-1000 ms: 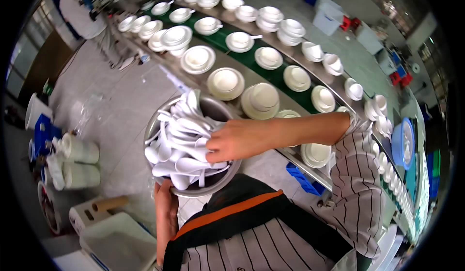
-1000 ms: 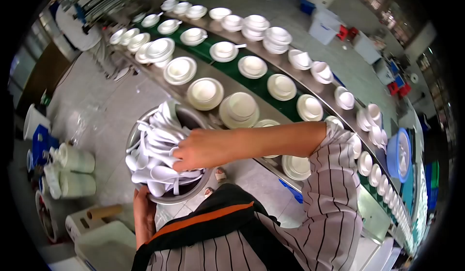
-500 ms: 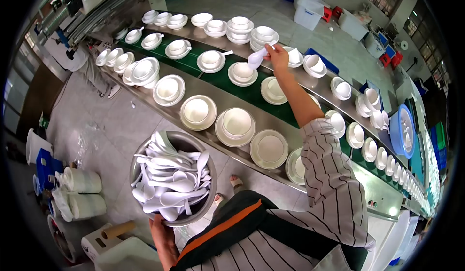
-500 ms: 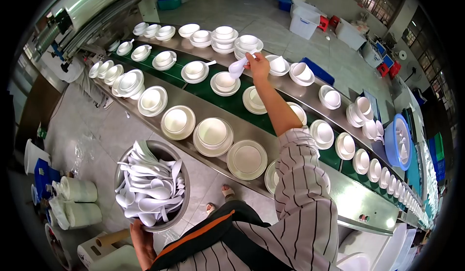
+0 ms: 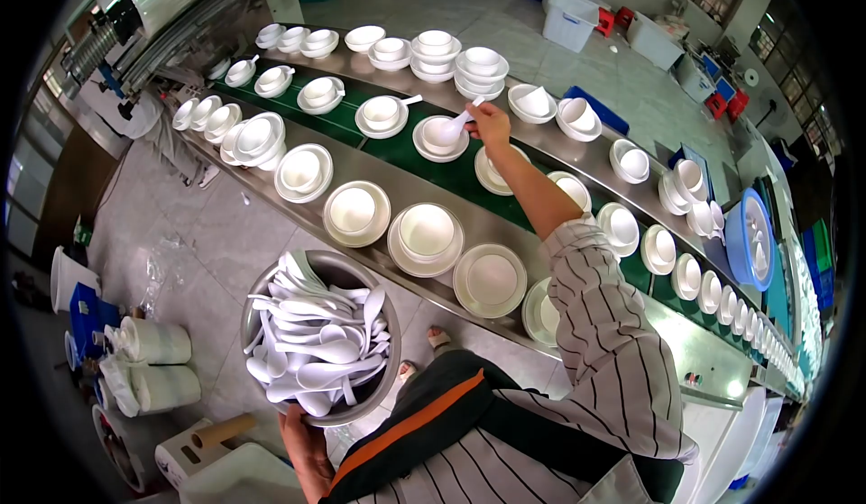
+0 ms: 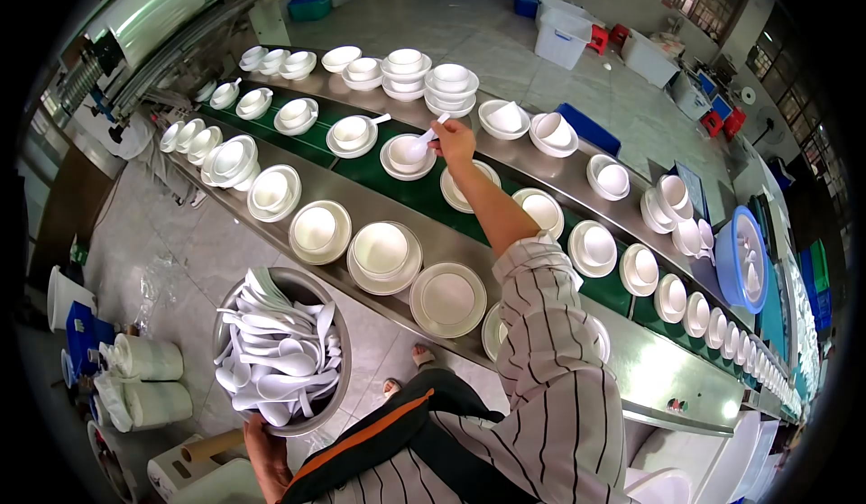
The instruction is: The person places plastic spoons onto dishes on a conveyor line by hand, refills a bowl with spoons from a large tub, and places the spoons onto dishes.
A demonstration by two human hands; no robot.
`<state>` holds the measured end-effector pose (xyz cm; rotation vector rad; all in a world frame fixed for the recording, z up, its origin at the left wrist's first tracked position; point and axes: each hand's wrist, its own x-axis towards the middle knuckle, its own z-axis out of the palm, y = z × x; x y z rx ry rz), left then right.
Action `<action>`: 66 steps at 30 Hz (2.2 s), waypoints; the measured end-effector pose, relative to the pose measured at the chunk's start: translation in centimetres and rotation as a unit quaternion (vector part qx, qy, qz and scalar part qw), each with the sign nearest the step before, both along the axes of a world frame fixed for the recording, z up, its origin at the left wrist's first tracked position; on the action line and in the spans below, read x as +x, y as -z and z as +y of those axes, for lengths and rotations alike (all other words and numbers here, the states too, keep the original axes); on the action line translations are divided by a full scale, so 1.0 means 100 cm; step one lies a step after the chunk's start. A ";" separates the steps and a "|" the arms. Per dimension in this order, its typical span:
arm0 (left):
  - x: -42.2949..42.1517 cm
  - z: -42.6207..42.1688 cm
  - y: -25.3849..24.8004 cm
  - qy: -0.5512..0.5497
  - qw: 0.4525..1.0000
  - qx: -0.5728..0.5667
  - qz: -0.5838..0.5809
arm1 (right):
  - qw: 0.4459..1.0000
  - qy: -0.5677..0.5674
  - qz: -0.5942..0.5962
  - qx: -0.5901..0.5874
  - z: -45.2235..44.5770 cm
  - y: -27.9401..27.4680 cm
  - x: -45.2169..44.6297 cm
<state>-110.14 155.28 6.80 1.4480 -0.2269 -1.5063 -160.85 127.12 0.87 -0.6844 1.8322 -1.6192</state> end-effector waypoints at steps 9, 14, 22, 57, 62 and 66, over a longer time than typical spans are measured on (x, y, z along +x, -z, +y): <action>0.013 0.006 0.006 0.026 0.999 -0.027 -0.008 | 0.988 0.016 -0.067 -0.138 0.064 -0.017 -0.086; 0.033 0.004 0.003 0.058 0.998 -0.039 0.004 | 1.000 -0.009 0.018 0.008 0.093 0.015 -0.092; 0.002 -0.020 -0.068 0.192 0.974 -0.077 -0.091 | 0.789 -0.048 0.593 0.151 0.172 -0.098 -0.097; -0.539 0.183 -0.081 0.666 0.160 -0.577 -0.446 | 0.821 -0.270 0.456 0.212 0.666 -0.215 -0.184; -0.546 0.159 -0.080 0.713 0.236 -0.553 -0.360 | 0.908 -0.188 0.299 0.225 0.657 -0.224 -0.187; -0.543 0.112 -0.094 0.779 0.354 -0.503 -0.120 | 0.915 -0.135 0.338 0.175 0.636 -0.268 -0.190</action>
